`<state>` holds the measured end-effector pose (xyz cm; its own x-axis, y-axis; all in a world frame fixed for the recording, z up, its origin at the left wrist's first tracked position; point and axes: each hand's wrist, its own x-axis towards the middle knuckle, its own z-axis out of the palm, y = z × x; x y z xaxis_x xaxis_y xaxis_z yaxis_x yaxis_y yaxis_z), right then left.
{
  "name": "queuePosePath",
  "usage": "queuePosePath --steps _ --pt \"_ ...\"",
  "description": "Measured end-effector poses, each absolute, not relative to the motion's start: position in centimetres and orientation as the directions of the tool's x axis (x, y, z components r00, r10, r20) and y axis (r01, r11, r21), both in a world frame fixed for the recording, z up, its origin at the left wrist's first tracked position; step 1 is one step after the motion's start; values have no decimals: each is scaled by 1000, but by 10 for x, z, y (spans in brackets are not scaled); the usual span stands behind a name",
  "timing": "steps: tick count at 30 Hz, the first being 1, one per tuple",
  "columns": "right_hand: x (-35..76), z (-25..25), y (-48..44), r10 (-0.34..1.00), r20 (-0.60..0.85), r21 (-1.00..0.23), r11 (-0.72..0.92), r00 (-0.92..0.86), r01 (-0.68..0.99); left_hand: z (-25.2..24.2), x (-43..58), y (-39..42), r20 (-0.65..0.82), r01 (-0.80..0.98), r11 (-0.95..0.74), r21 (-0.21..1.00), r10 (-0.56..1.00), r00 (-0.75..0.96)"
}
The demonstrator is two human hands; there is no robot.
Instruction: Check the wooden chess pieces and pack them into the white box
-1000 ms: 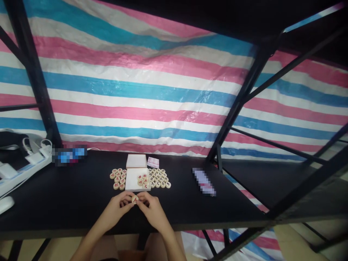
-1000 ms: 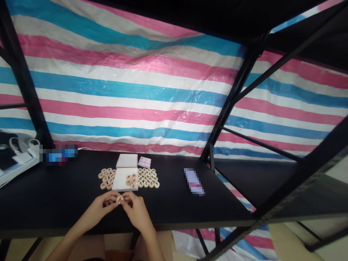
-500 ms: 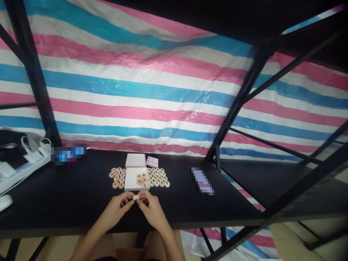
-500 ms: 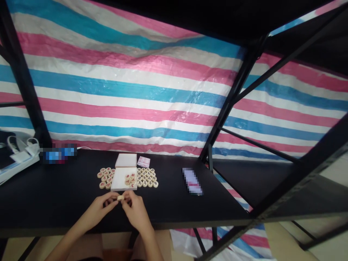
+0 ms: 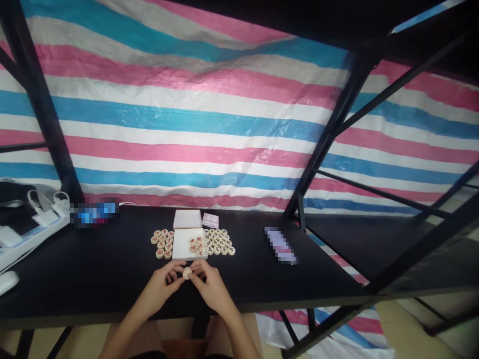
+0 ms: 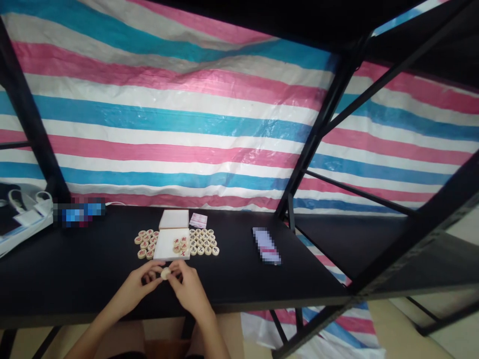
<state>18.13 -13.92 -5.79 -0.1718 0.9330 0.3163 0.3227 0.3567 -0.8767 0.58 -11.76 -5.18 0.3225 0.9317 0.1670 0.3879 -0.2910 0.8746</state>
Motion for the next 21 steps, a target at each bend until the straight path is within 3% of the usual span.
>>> queuePosePath --steps 6,15,21 --pt "181 -66 -135 911 374 -823 412 -174 391 -48 5 -119 177 413 -320 853 921 348" --pt "182 -62 -139 873 431 -806 486 -228 337 -49 5 -118 154 370 -288 883 923 352" --pt "182 -68 -136 876 429 -815 481 -220 323 -49 7 -122 250 412 -349 841 928 276"
